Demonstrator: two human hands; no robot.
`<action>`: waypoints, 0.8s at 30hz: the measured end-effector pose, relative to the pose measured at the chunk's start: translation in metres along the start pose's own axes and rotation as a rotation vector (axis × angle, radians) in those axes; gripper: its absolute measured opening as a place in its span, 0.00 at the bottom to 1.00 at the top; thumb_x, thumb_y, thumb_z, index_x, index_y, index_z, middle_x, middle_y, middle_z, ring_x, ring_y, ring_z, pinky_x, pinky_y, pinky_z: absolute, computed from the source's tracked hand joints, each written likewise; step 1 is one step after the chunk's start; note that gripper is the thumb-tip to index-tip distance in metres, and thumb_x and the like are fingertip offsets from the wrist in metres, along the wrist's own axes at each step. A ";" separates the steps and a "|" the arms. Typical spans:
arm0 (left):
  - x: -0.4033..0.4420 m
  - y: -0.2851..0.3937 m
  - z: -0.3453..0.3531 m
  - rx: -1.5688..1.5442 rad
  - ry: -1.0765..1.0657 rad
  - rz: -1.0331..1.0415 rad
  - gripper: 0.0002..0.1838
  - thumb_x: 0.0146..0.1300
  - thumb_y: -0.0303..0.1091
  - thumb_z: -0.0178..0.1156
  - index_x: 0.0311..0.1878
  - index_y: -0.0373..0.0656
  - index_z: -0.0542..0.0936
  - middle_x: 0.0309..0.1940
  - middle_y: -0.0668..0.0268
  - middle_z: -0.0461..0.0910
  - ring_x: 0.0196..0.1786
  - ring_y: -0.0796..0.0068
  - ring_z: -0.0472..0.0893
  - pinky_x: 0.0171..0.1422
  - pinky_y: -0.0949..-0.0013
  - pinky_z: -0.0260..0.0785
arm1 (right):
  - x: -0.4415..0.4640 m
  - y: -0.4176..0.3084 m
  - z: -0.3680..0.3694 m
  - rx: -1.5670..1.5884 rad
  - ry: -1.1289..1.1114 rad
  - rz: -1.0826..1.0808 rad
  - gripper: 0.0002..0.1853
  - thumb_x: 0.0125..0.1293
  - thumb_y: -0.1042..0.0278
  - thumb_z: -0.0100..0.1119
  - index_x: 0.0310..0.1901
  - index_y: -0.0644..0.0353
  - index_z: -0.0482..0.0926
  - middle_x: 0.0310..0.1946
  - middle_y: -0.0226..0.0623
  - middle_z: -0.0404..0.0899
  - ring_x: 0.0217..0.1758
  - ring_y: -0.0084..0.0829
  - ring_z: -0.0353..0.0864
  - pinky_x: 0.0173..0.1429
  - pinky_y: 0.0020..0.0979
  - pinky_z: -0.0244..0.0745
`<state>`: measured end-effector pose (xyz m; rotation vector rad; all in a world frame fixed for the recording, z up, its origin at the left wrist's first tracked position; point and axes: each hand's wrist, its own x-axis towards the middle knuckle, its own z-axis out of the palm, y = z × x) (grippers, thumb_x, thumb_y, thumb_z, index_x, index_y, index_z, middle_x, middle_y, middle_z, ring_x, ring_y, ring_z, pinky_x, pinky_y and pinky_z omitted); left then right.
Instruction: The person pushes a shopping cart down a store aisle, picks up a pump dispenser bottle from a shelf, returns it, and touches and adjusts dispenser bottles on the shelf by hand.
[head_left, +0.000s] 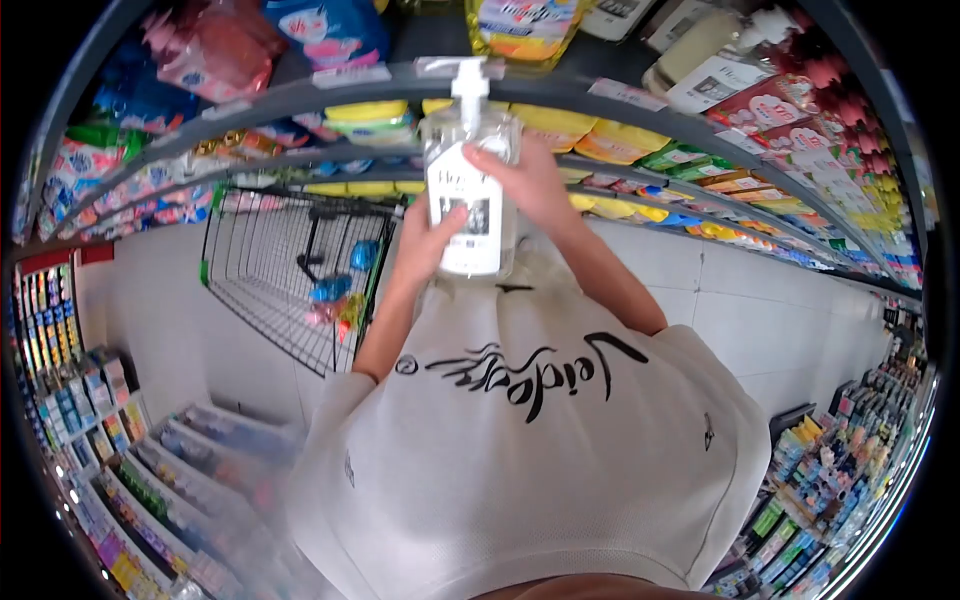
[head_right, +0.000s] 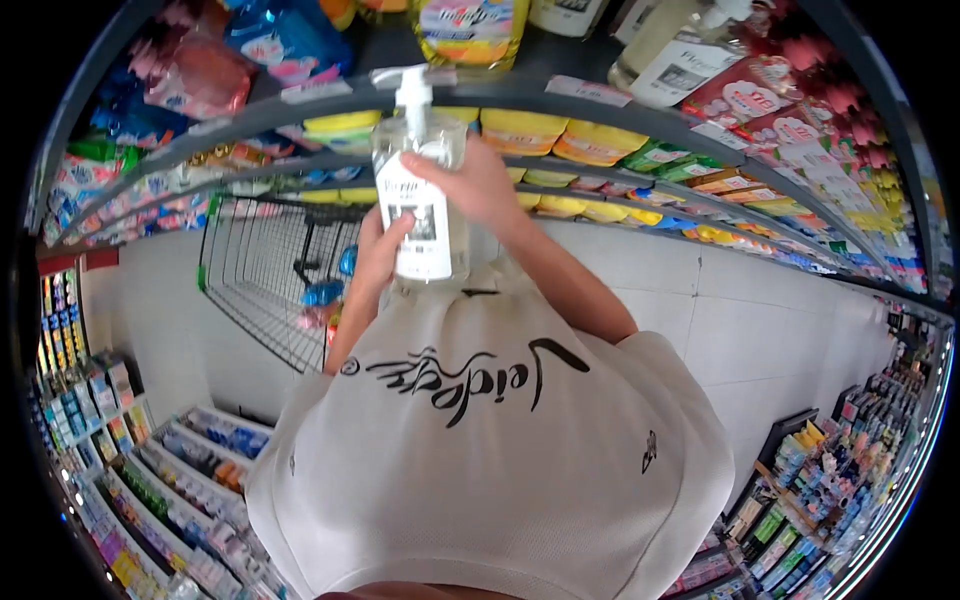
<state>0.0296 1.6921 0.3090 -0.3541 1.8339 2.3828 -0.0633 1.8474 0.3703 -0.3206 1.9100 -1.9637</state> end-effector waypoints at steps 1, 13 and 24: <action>0.001 -0.001 0.000 -0.012 -0.004 0.021 0.26 0.62 0.33 0.66 0.59 0.31 0.72 0.48 0.60 0.81 0.48 0.76 0.79 0.53 0.71 0.73 | -0.001 0.001 0.000 -0.030 -0.013 -0.005 0.21 0.63 0.58 0.67 0.51 0.63 0.80 0.41 0.36 0.85 0.44 0.25 0.83 0.49 0.29 0.76; 0.010 0.002 0.021 0.201 0.063 0.154 0.39 0.46 0.26 0.73 0.63 0.34 0.67 0.49 0.61 0.78 0.47 0.75 0.78 0.51 0.71 0.74 | -0.010 0.010 -0.007 -0.339 0.177 -0.158 0.41 0.51 0.39 0.71 0.56 0.66 0.73 0.42 0.48 0.84 0.46 0.47 0.85 0.52 0.39 0.77; 0.014 0.009 0.031 0.263 -0.028 0.164 0.35 0.48 0.29 0.72 0.60 0.33 0.68 0.46 0.60 0.79 0.45 0.74 0.80 0.50 0.70 0.74 | -0.020 0.008 -0.023 -0.395 0.220 -0.106 0.37 0.52 0.46 0.73 0.56 0.64 0.74 0.45 0.48 0.83 0.47 0.45 0.84 0.53 0.37 0.76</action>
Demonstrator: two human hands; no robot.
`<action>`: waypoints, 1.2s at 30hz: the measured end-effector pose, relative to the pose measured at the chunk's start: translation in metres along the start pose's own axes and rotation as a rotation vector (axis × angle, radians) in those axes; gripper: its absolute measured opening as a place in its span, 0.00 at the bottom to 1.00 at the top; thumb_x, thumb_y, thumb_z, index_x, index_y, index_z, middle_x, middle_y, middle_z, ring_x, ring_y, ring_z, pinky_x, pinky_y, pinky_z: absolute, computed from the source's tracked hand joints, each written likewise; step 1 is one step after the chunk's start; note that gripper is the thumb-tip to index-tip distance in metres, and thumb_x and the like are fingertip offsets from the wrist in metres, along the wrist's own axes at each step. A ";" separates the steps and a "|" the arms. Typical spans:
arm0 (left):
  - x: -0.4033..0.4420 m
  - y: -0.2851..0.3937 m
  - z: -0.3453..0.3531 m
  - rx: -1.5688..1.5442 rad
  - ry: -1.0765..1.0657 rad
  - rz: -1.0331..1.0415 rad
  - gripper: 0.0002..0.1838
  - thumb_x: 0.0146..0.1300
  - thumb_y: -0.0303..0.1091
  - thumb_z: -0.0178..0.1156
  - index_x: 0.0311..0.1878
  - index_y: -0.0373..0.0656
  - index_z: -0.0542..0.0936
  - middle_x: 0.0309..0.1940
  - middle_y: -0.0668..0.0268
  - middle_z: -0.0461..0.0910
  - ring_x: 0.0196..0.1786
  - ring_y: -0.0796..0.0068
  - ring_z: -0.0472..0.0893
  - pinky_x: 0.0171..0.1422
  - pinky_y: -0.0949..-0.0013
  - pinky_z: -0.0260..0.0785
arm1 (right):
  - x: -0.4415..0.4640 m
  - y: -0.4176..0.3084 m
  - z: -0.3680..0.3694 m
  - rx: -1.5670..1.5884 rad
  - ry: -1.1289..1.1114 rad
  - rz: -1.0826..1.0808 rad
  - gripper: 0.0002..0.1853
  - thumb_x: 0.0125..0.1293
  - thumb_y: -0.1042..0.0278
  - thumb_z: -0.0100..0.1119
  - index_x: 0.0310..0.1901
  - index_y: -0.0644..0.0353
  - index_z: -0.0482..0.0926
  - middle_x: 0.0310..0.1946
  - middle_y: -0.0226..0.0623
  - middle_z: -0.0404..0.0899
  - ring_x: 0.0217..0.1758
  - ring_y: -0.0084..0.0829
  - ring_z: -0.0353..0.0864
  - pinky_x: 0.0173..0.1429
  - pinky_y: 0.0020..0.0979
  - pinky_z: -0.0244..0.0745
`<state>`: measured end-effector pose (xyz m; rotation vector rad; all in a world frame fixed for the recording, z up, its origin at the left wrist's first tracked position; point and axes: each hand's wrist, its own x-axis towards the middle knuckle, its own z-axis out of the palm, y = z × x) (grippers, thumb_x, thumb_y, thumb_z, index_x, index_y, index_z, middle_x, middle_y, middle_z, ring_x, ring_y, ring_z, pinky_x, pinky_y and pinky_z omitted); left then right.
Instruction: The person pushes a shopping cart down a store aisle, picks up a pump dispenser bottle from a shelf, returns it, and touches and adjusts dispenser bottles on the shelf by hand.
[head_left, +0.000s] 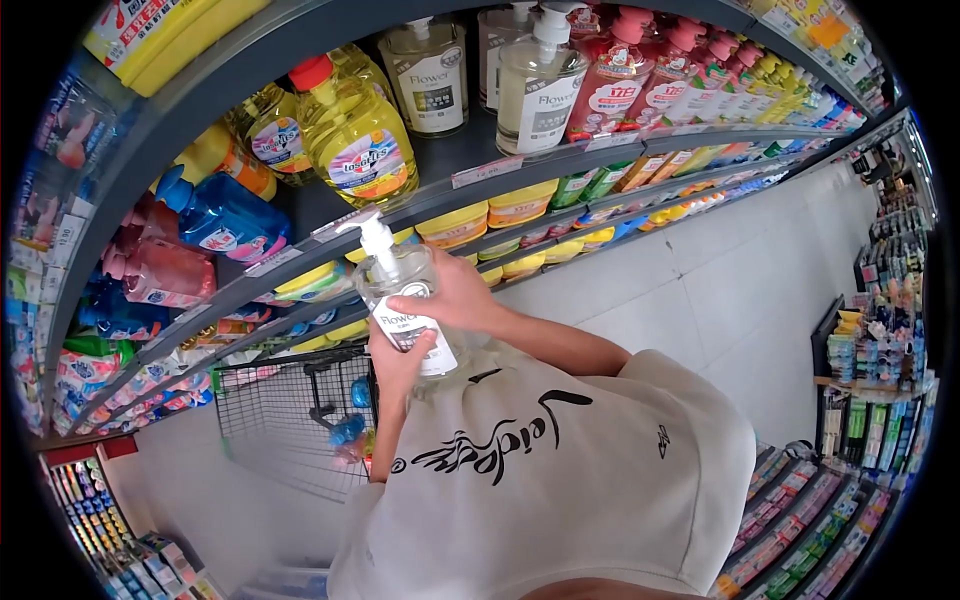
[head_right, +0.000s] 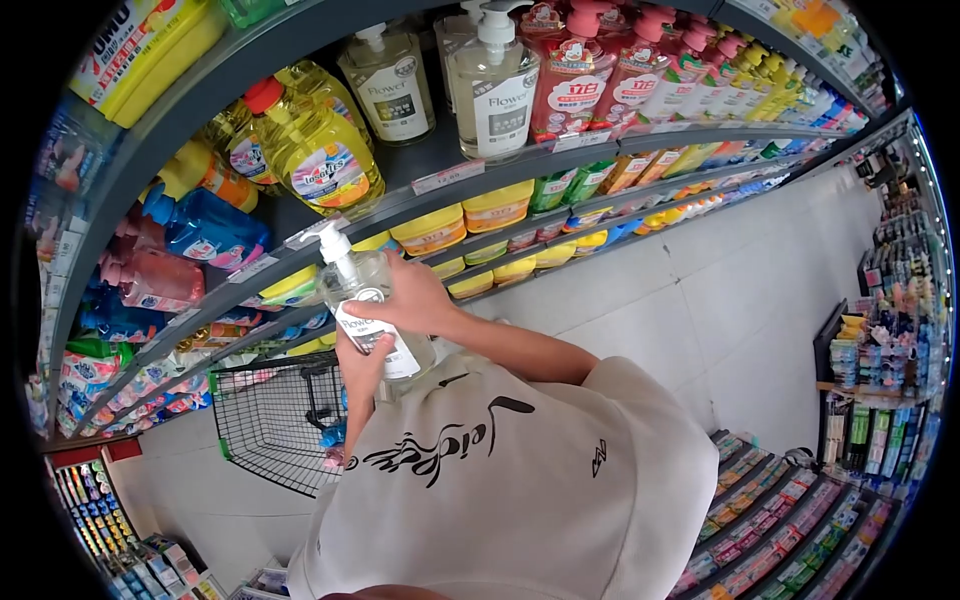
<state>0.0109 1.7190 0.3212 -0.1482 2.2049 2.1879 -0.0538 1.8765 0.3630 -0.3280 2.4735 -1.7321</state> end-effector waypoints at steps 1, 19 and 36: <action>0.002 0.001 0.002 -0.011 -0.011 0.014 0.35 0.49 0.29 0.72 0.60 0.33 0.68 0.46 0.60 0.79 0.45 0.74 0.80 0.50 0.70 0.74 | 0.000 0.002 -0.002 0.005 0.000 0.004 0.36 0.52 0.47 0.73 0.55 0.64 0.74 0.45 0.47 0.83 0.47 0.45 0.84 0.53 0.37 0.76; 0.069 0.106 0.060 0.333 -0.208 0.499 0.48 0.46 0.36 0.77 0.67 0.33 0.60 0.52 0.48 0.78 0.54 0.50 0.80 0.58 0.58 0.72 | 0.020 -0.071 -0.115 0.007 0.371 -0.526 0.45 0.37 0.60 0.85 0.57 0.65 0.71 0.48 0.42 0.81 0.52 0.30 0.81 0.56 0.32 0.77; 0.082 0.087 0.061 0.539 -0.053 0.772 0.42 0.55 0.28 0.70 0.70 0.37 0.58 0.66 0.49 0.61 0.67 0.51 0.67 0.65 0.58 0.69 | 0.083 -0.081 -0.170 -0.118 0.406 -1.008 0.43 0.33 0.62 0.88 0.52 0.69 0.73 0.46 0.41 0.82 0.49 0.28 0.82 0.56 0.28 0.77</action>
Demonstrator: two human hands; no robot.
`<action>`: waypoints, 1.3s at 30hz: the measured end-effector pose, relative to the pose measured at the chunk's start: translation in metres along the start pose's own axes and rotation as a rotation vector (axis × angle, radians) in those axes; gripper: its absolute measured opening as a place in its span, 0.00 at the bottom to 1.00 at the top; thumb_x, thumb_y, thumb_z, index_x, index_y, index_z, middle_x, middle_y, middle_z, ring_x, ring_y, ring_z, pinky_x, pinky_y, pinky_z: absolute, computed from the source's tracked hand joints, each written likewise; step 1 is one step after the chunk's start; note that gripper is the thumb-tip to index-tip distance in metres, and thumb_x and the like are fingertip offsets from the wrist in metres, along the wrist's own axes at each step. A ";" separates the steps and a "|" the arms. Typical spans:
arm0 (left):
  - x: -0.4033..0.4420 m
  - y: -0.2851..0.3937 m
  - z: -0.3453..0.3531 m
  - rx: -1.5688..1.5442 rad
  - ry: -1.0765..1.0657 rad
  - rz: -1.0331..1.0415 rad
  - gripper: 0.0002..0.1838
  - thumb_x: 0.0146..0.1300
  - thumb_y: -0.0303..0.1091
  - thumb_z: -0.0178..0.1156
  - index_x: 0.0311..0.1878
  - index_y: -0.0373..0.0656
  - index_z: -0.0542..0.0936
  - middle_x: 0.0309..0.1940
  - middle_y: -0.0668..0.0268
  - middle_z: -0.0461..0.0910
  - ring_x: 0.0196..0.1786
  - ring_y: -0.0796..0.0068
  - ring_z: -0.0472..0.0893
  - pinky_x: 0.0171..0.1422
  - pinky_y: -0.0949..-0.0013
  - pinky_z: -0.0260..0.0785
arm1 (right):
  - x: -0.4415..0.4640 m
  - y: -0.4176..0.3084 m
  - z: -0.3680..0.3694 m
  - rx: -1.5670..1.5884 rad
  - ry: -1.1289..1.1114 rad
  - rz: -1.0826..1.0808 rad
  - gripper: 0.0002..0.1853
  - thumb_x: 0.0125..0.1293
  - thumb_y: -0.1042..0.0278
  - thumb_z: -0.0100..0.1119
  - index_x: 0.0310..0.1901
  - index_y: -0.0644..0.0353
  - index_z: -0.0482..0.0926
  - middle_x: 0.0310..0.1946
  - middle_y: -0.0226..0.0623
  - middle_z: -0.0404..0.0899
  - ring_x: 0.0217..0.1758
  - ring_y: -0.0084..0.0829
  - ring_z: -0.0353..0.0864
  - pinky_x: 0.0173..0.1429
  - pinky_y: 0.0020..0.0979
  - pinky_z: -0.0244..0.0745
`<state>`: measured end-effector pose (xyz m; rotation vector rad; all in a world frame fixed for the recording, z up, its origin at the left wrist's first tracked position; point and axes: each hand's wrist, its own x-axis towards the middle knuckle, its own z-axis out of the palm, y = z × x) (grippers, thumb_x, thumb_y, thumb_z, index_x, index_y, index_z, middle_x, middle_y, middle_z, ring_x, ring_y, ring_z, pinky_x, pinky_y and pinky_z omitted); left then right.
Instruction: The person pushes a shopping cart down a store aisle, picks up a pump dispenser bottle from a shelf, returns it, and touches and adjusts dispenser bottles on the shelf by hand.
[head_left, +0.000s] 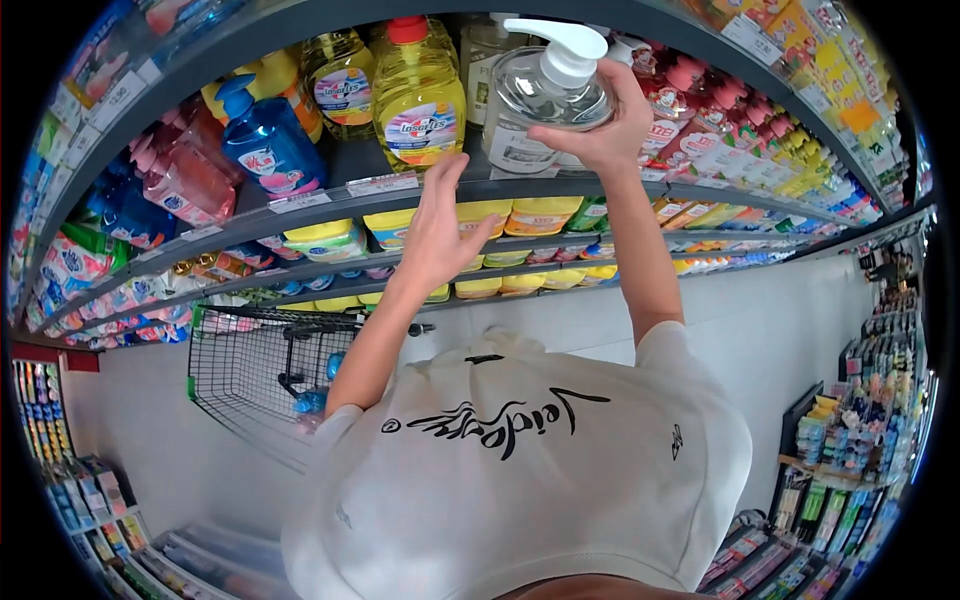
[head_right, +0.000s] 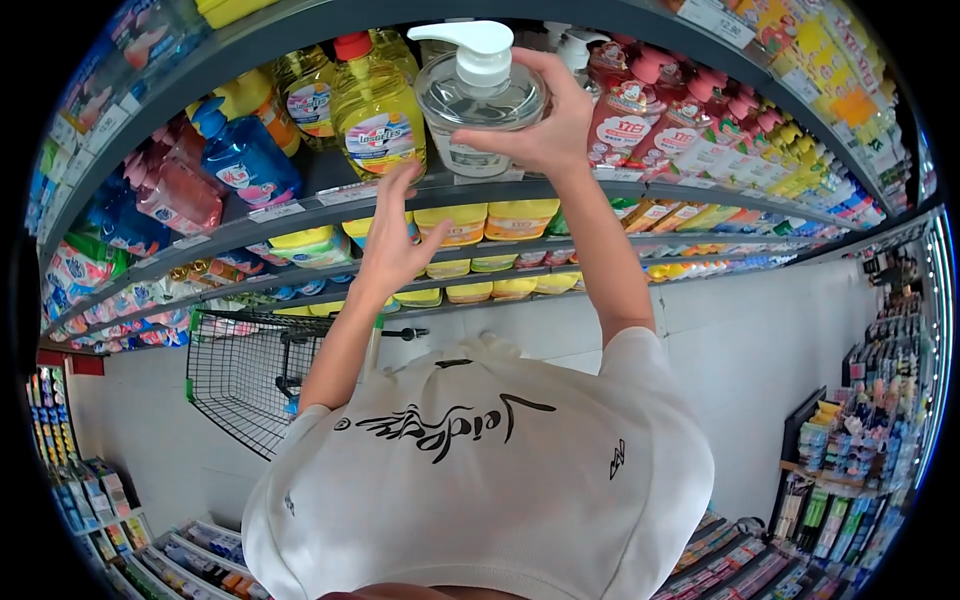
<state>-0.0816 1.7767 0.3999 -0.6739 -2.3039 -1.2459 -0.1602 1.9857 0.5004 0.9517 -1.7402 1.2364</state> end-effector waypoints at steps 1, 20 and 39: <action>-0.002 -0.001 0.000 -0.003 -0.004 -0.004 0.41 0.55 0.28 0.70 0.69 0.37 0.58 0.66 0.49 0.61 0.67 0.51 0.68 0.65 0.59 0.69 | 0.001 0.003 0.001 -0.004 -0.001 -0.021 0.43 0.33 0.62 0.88 0.52 0.69 0.73 0.45 0.41 0.82 0.49 0.28 0.82 0.56 0.28 0.77; -0.011 0.000 -0.006 -0.007 -0.038 -0.012 0.28 0.60 0.31 0.65 0.63 0.38 0.68 0.63 0.53 0.65 0.62 0.50 0.74 0.61 0.57 0.71 | -0.014 0.033 0.022 0.063 -0.076 0.151 0.42 0.38 0.70 0.86 0.55 0.68 0.70 0.49 0.40 0.79 0.54 0.28 0.79 0.59 0.29 0.75; -0.020 -0.001 -0.008 -0.060 -0.135 0.004 0.20 0.60 0.28 0.64 0.55 0.37 0.75 0.61 0.54 0.69 0.61 0.53 0.74 0.60 0.62 0.70 | 0.001 0.032 0.032 -0.437 -0.164 0.289 0.40 0.45 0.52 0.79 0.55 0.71 0.72 0.47 0.47 0.80 0.52 0.37 0.80 0.57 0.34 0.73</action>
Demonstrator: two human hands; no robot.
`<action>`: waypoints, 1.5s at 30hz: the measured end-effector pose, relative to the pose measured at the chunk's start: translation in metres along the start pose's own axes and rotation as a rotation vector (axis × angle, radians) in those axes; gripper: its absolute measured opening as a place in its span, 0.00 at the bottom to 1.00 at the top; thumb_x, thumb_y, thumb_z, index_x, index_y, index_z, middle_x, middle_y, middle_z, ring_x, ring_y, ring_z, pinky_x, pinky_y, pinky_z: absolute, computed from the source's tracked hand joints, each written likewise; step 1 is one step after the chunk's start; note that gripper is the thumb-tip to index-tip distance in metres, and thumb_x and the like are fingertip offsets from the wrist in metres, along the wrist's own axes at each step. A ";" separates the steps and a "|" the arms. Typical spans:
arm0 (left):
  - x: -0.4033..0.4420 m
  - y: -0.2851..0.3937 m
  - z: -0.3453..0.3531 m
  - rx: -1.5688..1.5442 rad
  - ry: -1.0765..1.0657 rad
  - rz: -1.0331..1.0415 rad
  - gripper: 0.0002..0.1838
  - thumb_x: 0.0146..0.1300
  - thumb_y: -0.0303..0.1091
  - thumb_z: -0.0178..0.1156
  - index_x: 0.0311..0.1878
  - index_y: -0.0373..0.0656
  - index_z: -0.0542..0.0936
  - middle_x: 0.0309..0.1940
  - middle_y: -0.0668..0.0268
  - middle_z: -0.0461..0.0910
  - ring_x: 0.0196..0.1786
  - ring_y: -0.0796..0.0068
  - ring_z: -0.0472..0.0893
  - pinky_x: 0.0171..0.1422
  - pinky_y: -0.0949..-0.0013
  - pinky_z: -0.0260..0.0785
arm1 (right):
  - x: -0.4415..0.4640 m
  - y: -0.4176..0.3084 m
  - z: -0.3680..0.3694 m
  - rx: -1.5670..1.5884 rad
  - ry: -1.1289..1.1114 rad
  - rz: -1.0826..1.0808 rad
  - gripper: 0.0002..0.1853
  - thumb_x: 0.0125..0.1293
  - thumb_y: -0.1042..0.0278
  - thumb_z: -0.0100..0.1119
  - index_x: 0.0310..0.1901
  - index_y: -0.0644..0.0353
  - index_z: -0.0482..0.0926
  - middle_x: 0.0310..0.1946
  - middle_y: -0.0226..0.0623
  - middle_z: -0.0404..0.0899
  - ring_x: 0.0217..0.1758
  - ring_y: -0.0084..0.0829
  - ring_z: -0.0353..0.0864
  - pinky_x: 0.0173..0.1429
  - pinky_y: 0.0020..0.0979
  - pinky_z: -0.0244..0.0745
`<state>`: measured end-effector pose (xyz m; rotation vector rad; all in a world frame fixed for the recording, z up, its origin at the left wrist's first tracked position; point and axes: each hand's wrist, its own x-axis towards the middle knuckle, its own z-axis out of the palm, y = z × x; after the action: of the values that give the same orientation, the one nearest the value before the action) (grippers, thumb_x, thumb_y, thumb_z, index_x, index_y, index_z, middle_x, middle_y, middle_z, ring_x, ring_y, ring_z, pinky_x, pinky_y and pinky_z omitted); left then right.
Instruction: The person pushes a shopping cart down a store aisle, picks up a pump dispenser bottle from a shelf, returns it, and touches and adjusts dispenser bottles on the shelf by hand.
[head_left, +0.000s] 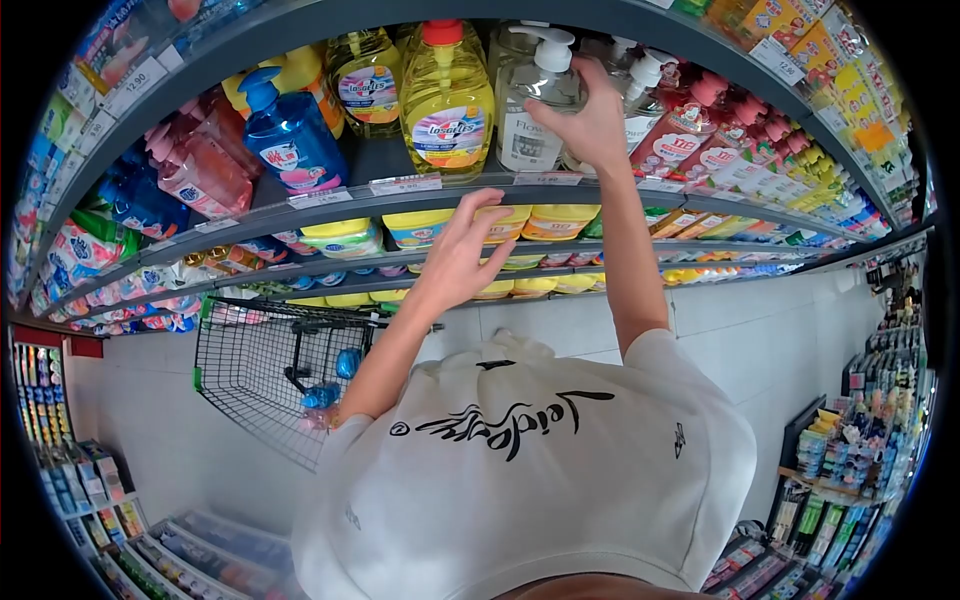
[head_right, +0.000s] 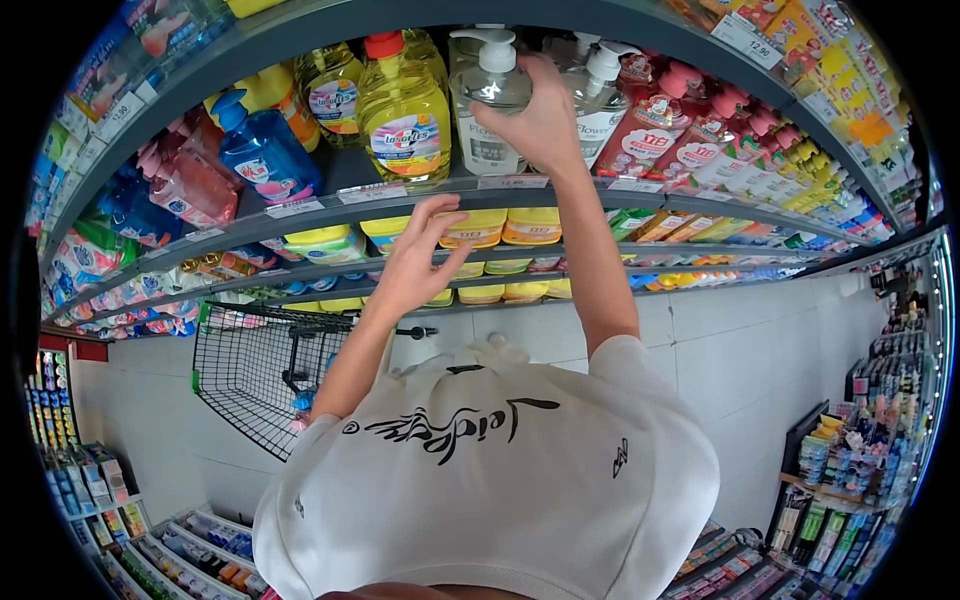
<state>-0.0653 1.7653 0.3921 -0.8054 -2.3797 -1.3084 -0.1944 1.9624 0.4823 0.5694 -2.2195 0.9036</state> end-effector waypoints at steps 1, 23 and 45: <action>-0.001 0.000 0.000 0.004 -0.008 0.001 0.19 0.60 0.28 0.64 0.55 0.37 0.75 0.61 0.54 0.70 0.61 0.53 0.74 0.60 0.62 0.70 | 0.001 -0.001 0.001 -0.043 0.030 0.001 0.39 0.46 0.50 0.78 0.54 0.71 0.73 0.46 0.48 0.80 0.51 0.39 0.80 0.56 0.35 0.73; -0.015 -0.006 0.005 0.041 -0.306 0.085 0.16 0.61 0.31 0.63 0.52 0.41 0.76 0.59 0.60 0.72 0.56 0.58 0.78 0.55 0.60 0.73 | 0.033 -0.016 0.032 -0.315 0.243 0.210 0.27 0.54 0.52 0.64 0.44 0.71 0.74 0.33 0.61 0.82 0.39 0.58 0.83 0.45 0.50 0.79; -0.023 -0.006 0.016 0.042 -0.437 0.062 0.12 0.59 0.30 0.62 0.46 0.39 0.79 0.45 0.58 0.80 0.47 0.53 0.80 0.49 0.57 0.74 | 0.037 -0.008 0.028 -0.206 0.176 0.199 0.28 0.53 0.52 0.66 0.45 0.73 0.76 0.31 0.59 0.82 0.37 0.57 0.83 0.44 0.48 0.79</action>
<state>-0.0506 1.7684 0.3674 -1.2501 -2.6677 -1.1458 -0.2265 1.9318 0.4975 0.1688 -2.1991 0.7778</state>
